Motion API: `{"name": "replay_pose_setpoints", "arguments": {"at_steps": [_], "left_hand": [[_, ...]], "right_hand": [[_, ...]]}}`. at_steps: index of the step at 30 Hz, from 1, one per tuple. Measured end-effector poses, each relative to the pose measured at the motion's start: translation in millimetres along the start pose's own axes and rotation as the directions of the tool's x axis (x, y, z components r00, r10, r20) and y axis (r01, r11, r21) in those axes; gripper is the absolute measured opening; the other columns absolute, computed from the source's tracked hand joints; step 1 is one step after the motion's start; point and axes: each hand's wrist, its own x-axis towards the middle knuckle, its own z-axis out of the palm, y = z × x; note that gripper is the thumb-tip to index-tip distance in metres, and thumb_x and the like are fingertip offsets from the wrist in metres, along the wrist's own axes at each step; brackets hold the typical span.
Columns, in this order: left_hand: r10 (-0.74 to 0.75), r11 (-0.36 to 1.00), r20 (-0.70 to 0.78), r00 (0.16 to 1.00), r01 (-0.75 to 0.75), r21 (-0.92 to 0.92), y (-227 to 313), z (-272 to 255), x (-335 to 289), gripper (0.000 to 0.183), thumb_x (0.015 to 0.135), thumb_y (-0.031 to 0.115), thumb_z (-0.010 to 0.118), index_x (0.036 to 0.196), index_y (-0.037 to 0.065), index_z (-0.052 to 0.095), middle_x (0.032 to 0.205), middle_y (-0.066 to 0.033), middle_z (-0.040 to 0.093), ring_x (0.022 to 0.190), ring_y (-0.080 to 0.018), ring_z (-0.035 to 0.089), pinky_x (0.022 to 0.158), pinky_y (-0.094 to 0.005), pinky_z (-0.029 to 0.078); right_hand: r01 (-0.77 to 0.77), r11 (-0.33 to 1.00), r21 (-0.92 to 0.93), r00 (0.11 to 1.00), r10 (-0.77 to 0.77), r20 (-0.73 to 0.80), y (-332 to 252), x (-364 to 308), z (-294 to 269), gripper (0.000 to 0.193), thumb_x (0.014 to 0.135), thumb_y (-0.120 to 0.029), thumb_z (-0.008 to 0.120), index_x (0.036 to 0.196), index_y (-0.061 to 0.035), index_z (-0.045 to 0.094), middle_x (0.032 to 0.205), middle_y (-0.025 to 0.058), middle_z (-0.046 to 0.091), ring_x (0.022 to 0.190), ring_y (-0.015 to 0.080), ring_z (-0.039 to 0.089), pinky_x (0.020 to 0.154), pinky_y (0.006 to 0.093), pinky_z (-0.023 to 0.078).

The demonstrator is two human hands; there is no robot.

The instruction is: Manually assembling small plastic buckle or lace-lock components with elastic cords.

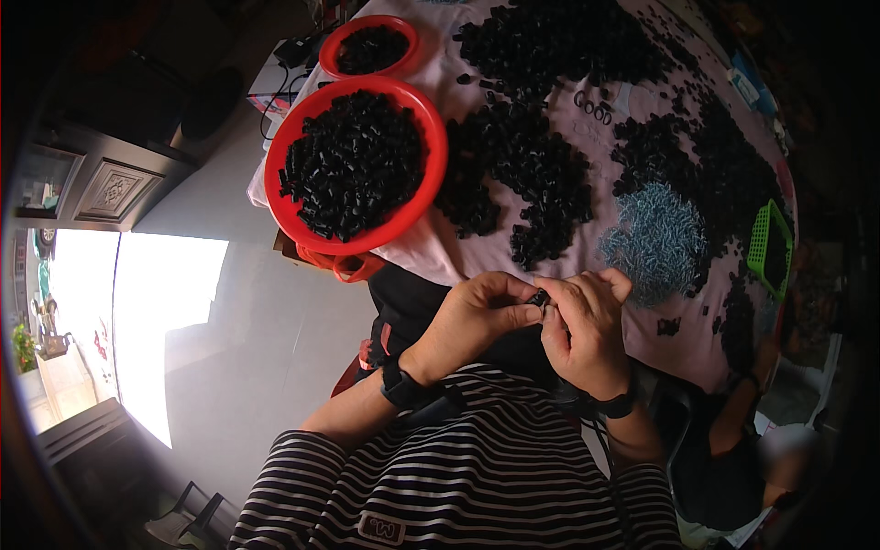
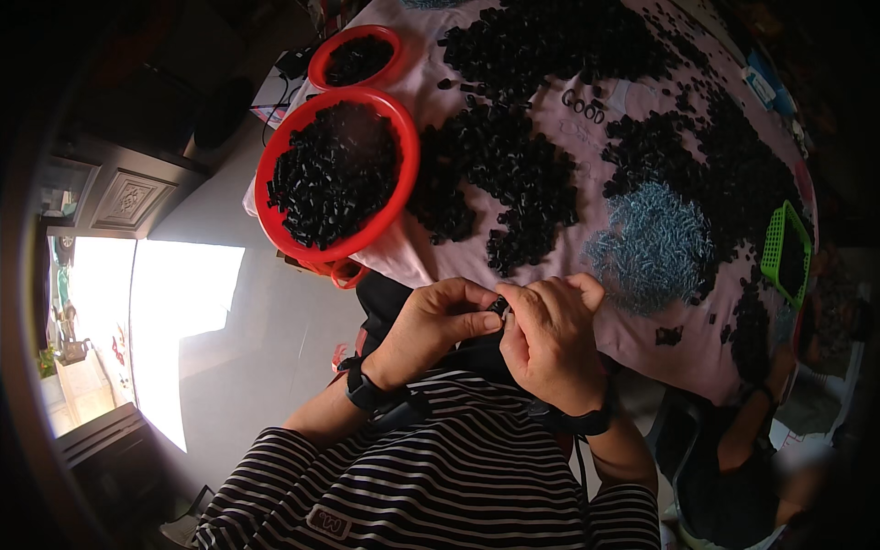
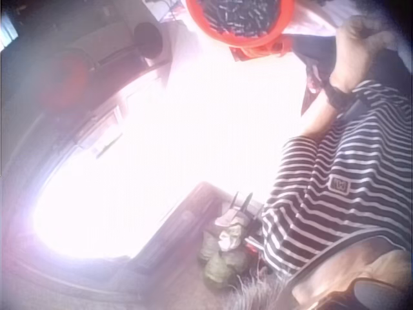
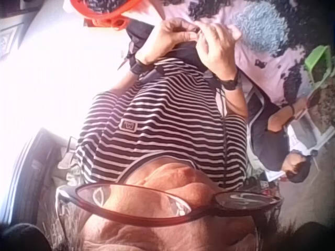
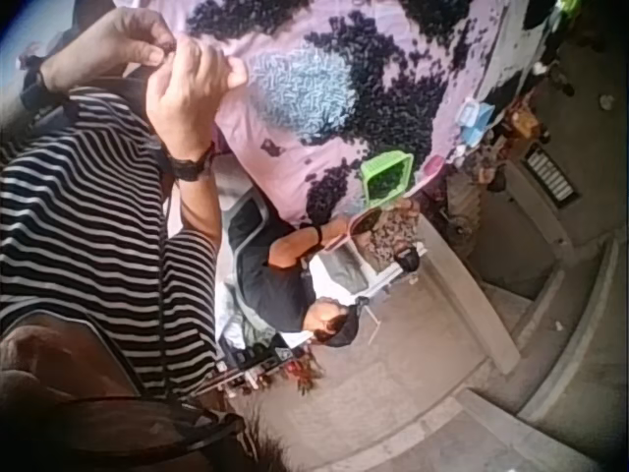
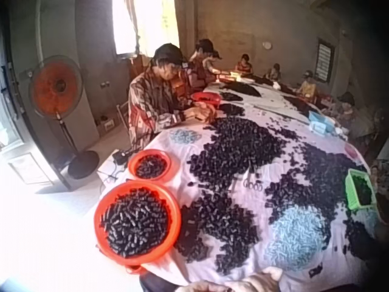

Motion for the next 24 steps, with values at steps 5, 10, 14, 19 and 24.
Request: {"name": "replay_pose_setpoints", "arguments": {"at_steps": [5,10,14,19,24], "left_hand": [[-0.126,0.987,0.041,0.991,0.130,-0.095,9.6,-0.6,-1.1,0.026,0.093,0.011,0.078,0.114,-0.004,0.070,0.103,-0.0041,0.074,0.095,-0.0090,0.067,0.088,-0.0247,0.055],[-0.148,0.978,0.070,0.986,0.157,-0.135,16.1,1.8,-0.6,0.023,0.097,0.012,0.074,0.113,-0.003,0.071,0.101,-0.0039,0.073,0.093,-0.0091,0.067,0.088,-0.0247,0.055],[-0.133,0.978,0.087,0.987,0.145,-0.149,11.7,0.9,1.0,0.020,0.097,0.012,0.073,0.111,-0.003,0.071,0.099,-0.0036,0.073,0.091,-0.0090,0.067,0.087,-0.0245,0.054],[-0.112,0.975,0.096,0.989,0.129,-0.183,8.2,-2.0,0.0,0.017,0.098,0.012,0.072,0.107,-0.003,0.072,0.096,-0.0027,0.073,0.089,-0.0084,0.066,0.085,-0.0242,0.053],[-0.158,0.981,0.126,0.979,0.170,-0.091,13.0,-0.1,1.3,0.023,0.099,0.020,0.073,0.109,-0.002,0.071,0.094,-0.0027,0.072,0.088,-0.0086,0.067,0.085,-0.0250,0.054]], "right_hand": [[-0.012,1.000,-0.022,0.998,0.014,0.063,-9.2,0.4,-5.8,0.053,0.073,-0.008,0.078,0.123,-0.0045,0.062,0.089,0.0035,0.059,0.085,0.0225,0.059,0.095,0.0470,0.035],[0.006,0.995,-0.097,0.999,-0.002,0.043,-6.1,-6.1,-0.3,0.054,0.071,-0.009,0.080,0.122,-0.0048,0.063,0.086,0.0024,0.057,0.081,0.0213,0.057,0.095,0.0466,0.035],[0.052,0.987,-0.155,0.999,-0.052,0.001,-7.3,-9.0,3.8,0.056,0.069,-0.010,0.081,0.122,-0.0047,0.064,0.083,0.0013,0.054,0.079,0.0194,0.056,0.094,0.0457,0.035],[0.045,0.981,-0.191,0.999,-0.050,-0.021,-10.9,-10.3,4.9,0.053,0.070,-0.013,0.081,0.119,-0.0032,0.066,0.082,0.0000,0.055,0.077,0.0177,0.056,0.095,0.0458,0.034],[0.055,0.978,-0.200,0.997,-0.063,-0.033,-7.4,-15.9,6.9,0.046,0.072,-0.016,0.080,0.115,-0.0017,0.066,0.078,0.0002,0.055,0.074,0.0177,0.055,0.095,0.0456,0.035]]}}
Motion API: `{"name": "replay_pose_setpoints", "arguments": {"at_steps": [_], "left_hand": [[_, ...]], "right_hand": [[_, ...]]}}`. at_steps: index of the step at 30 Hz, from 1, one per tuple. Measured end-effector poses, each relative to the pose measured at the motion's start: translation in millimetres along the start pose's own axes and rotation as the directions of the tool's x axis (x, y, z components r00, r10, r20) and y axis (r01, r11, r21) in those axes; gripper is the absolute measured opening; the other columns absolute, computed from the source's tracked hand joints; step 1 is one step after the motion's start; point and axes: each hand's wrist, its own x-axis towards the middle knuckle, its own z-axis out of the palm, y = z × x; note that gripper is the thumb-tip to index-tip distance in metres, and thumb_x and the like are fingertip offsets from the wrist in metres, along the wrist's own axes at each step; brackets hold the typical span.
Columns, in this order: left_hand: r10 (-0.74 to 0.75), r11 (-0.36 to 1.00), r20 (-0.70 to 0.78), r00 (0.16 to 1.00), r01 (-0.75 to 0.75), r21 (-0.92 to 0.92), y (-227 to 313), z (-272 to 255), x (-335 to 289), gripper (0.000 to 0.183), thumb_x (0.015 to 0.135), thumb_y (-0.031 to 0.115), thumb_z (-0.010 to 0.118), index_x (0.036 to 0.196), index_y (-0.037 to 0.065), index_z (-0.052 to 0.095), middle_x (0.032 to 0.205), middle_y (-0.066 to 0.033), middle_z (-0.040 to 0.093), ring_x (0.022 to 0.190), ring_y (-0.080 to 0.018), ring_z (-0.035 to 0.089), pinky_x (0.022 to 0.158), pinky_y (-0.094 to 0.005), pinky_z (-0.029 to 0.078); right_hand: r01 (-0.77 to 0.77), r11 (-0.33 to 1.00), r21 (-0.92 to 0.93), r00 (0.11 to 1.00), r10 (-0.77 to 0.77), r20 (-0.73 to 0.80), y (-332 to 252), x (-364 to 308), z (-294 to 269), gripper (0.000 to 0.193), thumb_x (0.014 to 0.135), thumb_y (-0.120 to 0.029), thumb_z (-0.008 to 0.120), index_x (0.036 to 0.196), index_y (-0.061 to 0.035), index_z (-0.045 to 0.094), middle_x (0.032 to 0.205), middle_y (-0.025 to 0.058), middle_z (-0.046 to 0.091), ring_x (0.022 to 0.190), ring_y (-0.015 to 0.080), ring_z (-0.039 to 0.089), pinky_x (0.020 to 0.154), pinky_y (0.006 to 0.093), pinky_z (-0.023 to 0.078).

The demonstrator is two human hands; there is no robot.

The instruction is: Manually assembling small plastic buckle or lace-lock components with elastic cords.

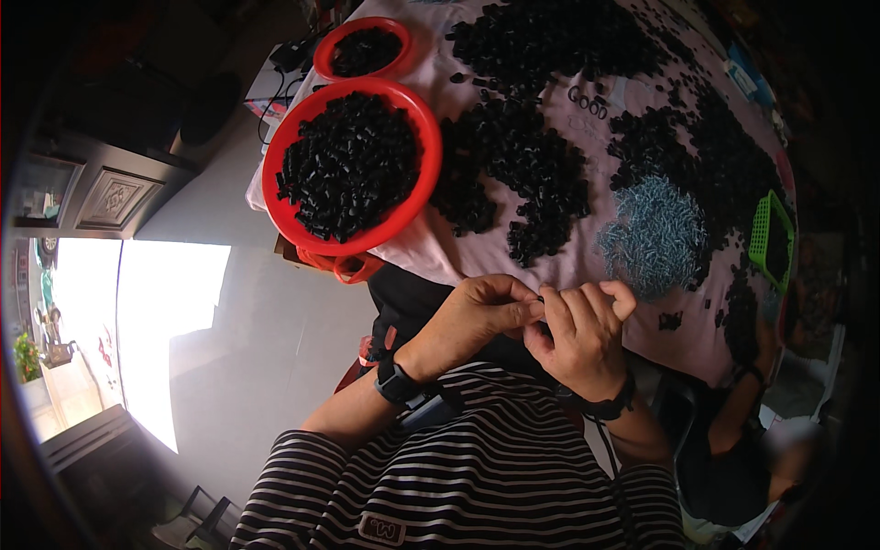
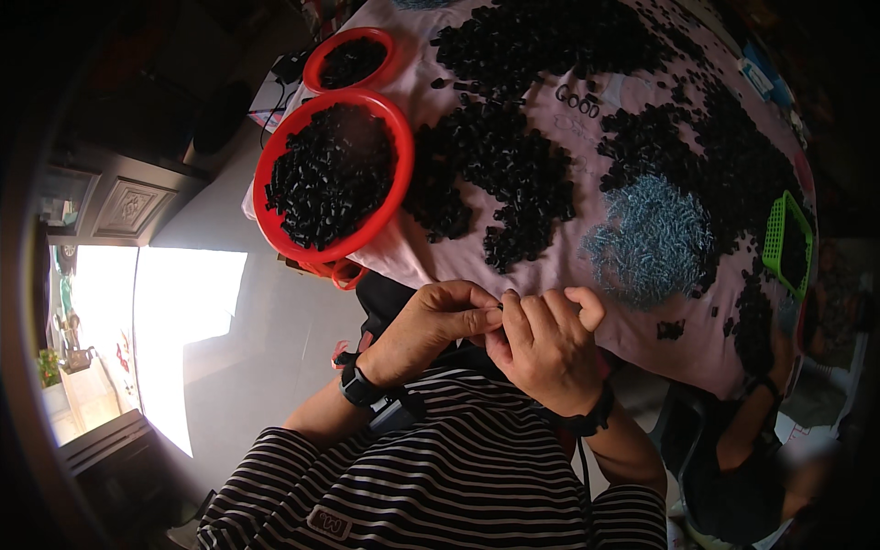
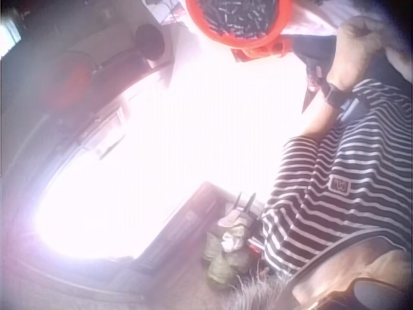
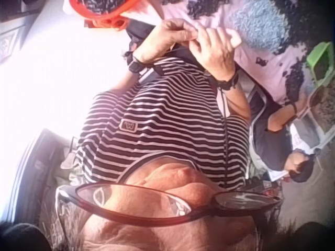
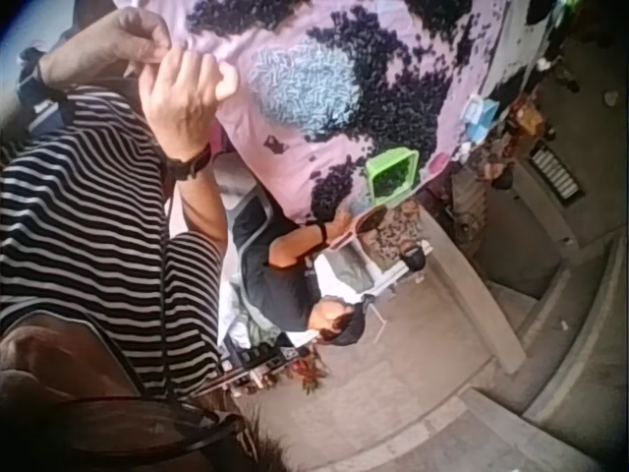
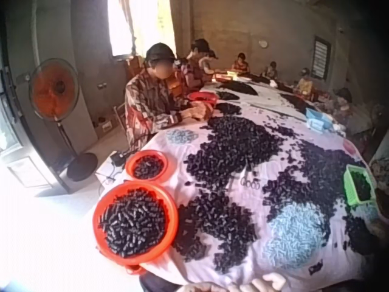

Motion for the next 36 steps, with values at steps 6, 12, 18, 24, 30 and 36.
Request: {"name": "replay_pose_setpoints", "arguments": {"at_steps": [6,12,18,24,30,36], "left_hand": [[-0.081,0.994,0.060,0.995,0.085,-0.068,-16.7,-5.6,0.3,0.035,0.100,0.034,0.071,0.107,0.000,0.070,0.093,-0.0023,0.071,0.088,-0.0087,0.066,0.083,-0.0256,0.056],[-0.065,0.996,0.092,0.994,0.071,-0.055,-14.6,-3.8,1.1,0.035,0.100,0.035,0.070,0.100,0.000,0.070,0.090,-0.0021,0.071,0.086,-0.0092,0.067,0.083,-0.0256,0.056],[-0.060,0.989,0.055,0.997,0.067,-0.133,-19.0,2.0,1.8,0.033,0.100,0.033,0.070,0.102,0.000,0.071,0.089,-0.0026,0.071,0.085,-0.0101,0.067,0.083,-0.0259,0.056],[-0.041,0.983,0.031,0.999,0.046,-0.179,-23.6,-11.4,5.5,0.030,0.100,0.025,0.070,0.115,-0.001,0.069,0.097,-0.0046,0.071,0.090,-0.0122,0.068,0.086,-0.0279,0.057],[-0.091,0.976,0.031,0.995,0.095,-0.194,-20.1,-17.3,4.3,0.036,0.102,0.022,0.068,0.131,0.001,0.064,0.098,-0.0040,0.069,0.090,-0.0127,0.069,0.085,-0.0292,0.059],[-0.172,0.964,0.037,0.984,0.176,-0.200,-21.3,-15.3,6.2,0.027,0.104,0.017,0.064,0.125,0.001,0.064,0.101,-0.0071,0.069,0.094,-0.0168,0.070,0.082,-0.0344,0.061]], "right_hand": [[-0.003,1.000,0.016,1.000,0.003,0.006,4.8,1.4,-1.0,0.033,0.075,-0.016,0.078,0.103,-0.0017,0.068,0.075,0.0005,0.054,0.072,0.0186,0.055,0.090,0.0430,0.037],[0.076,0.996,0.047,0.997,-0.074,-0.031,4.5,-3.7,3.1,0.021,0.076,-0.015,0.077,0.089,-0.0055,0.064,0.073,0.0001,0.051,0.069,0.0185,0.053,0.088,0.0421,0.037],[0.024,0.996,0.090,0.998,-0.030,0.060,8.3,-3.1,1.0,0.021,0.080,-0.015,0.076,0.095,-0.0059,0.066,0.074,0.0011,0.052,0.071,0.0191,0.054,0.091,0.0439,0.037],[-0.228,0.946,0.232,0.964,0.185,0.193,41.4,-9.4,3.0,0.039,0.096,-0.022,0.070,0.130,-0.0032,0.063,0.097,0.0023,0.065,0.093,0.0191,0.061,0.101,0.0454,0.035],[-0.309,0.934,-0.177,0.944,0.324,0.061,105.6,-40.5,30.6,0.024,0.093,-0.009,0.066,0.116,-0.0067,0.072,0.098,0.0038,0.063,0.099,0.0229,0.061,0.096,0.0445,0.036],[-0.340,0.931,-0.132,0.938,0.346,0.019,106.7,-44.4,39.2,0.027,0.090,-0.010,0.070,0.117,-0.0098,0.074,0.098,0.0031,0.063,0.098,0.0216,0.062,0.096,0.0444,0.036]]}}
